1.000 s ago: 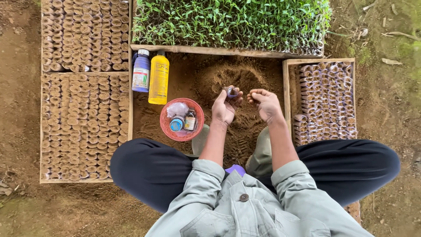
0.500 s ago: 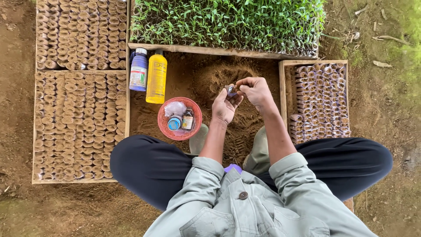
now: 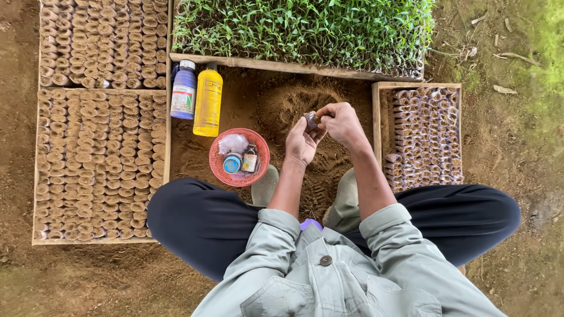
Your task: The person sits cross-legged on the ground and fills small plastic seedling pots with soil from a wooden tray. They use their hands to scoop soil, pack it into the pots, and place the filled pots into a tray. The person also handles small containers and bottles placed in a red basket nearby.
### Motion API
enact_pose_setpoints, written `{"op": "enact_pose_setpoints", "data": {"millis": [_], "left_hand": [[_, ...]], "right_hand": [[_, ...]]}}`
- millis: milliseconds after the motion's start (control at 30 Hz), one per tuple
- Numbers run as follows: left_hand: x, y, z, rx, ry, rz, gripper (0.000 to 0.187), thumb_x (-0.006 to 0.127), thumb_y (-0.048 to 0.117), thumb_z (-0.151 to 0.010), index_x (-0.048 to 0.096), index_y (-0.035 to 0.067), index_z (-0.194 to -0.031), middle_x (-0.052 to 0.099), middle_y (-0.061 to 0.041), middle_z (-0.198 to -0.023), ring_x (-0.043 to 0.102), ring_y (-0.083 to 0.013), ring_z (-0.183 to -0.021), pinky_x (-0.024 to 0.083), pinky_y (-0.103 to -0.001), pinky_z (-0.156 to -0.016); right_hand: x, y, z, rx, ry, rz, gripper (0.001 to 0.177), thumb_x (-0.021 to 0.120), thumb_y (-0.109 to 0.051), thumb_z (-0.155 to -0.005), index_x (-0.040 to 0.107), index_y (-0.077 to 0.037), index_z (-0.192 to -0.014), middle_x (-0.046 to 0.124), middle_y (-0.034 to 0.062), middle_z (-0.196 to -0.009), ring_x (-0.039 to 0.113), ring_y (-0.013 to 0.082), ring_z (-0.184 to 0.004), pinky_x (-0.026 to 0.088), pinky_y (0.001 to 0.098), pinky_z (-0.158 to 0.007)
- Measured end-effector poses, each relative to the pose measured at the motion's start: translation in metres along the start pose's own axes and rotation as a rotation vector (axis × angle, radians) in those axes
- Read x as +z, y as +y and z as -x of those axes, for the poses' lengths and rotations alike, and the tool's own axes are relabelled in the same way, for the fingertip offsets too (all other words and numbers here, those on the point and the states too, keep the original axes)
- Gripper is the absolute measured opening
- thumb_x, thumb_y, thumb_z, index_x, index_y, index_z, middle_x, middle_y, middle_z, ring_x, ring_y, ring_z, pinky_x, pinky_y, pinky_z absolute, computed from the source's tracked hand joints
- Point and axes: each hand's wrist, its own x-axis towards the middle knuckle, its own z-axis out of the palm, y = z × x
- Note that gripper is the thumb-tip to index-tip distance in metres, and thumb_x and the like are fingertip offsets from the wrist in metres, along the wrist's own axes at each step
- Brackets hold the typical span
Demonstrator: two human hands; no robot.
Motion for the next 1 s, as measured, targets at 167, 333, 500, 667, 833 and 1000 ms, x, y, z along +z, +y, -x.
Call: {"op": "enact_pose_setpoints", "data": {"millis": [167,333,500,667,833,1000], "left_hand": [[-0.002,-0.002,-0.001,-0.002,0.006,0.015,0.029,0.052,0.028,-0.109,0.073,0.009,-0.115,0.076,-0.019,-0.107,0.076,-0.0329,-0.093,0.061,-0.053,-0.098],[-0.004,-0.003,-0.004,-0.004,0.0,0.011,0.027,0.053,0.029,-0.108,0.074,0.012,-0.112,0.077,-0.018,-0.103,0.077,-0.0319,-0.093,0.061,-0.051,-0.096],[0.0,-0.004,0.0,-0.004,-0.013,0.026,0.028,0.055,0.033,-0.107,0.075,0.014,-0.11,0.078,-0.016,-0.103,0.078,-0.0294,-0.091,0.061,-0.048,-0.093],[-0.018,-0.01,-0.012,-0.052,-0.007,0.142,0.028,0.06,0.037,-0.104,0.077,0.015,-0.104,0.079,-0.012,-0.099,0.078,-0.0245,-0.086,0.062,-0.04,-0.087],[-0.006,-0.005,-0.004,-0.053,0.046,0.223,0.024,0.065,0.033,-0.101,0.077,0.012,-0.098,0.08,-0.008,-0.088,0.077,-0.0162,-0.075,0.064,-0.026,-0.077],[0.02,0.01,0.023,-0.087,0.192,0.244,0.025,0.063,0.027,-0.102,0.074,0.012,-0.086,0.077,-0.003,-0.075,0.072,-0.0107,-0.062,0.06,-0.019,-0.066]], "right_hand": [[0.001,0.001,0.001,-0.019,0.008,0.078,0.022,0.065,-0.001,-0.086,0.079,-0.009,-0.101,0.075,0.0178,-0.078,0.077,0.0259,-0.077,0.06,0.0361,-0.066],[-0.003,-0.023,0.014,-0.041,-0.039,0.159,0.025,0.061,-0.001,-0.088,0.079,-0.008,-0.104,0.076,0.0205,-0.089,0.076,0.035,-0.091,0.058,0.0472,-0.075],[-0.002,-0.03,0.022,-0.141,0.023,0.222,0.028,0.06,-0.006,-0.09,0.076,-0.013,-0.112,0.077,0.0099,-0.108,0.072,0.0333,-0.104,0.058,0.0497,-0.085],[0.004,-0.006,0.025,-0.384,0.096,0.309,0.019,0.073,-0.005,-0.087,0.076,-0.008,-0.106,0.066,0.019,-0.13,0.058,0.0439,-0.124,0.052,0.0537,-0.1],[0.015,0.019,0.019,-0.614,0.121,0.449,0.012,0.079,-0.004,-0.085,0.076,-0.005,-0.096,0.061,0.0221,-0.135,0.046,0.0479,-0.136,0.042,0.0565,-0.113],[0.02,0.025,0.019,-0.645,0.064,0.474,0.011,0.076,-0.003,-0.085,0.075,-0.006,-0.096,0.058,0.0212,-0.137,0.049,0.0463,-0.136,0.046,0.0552,-0.111]]}}
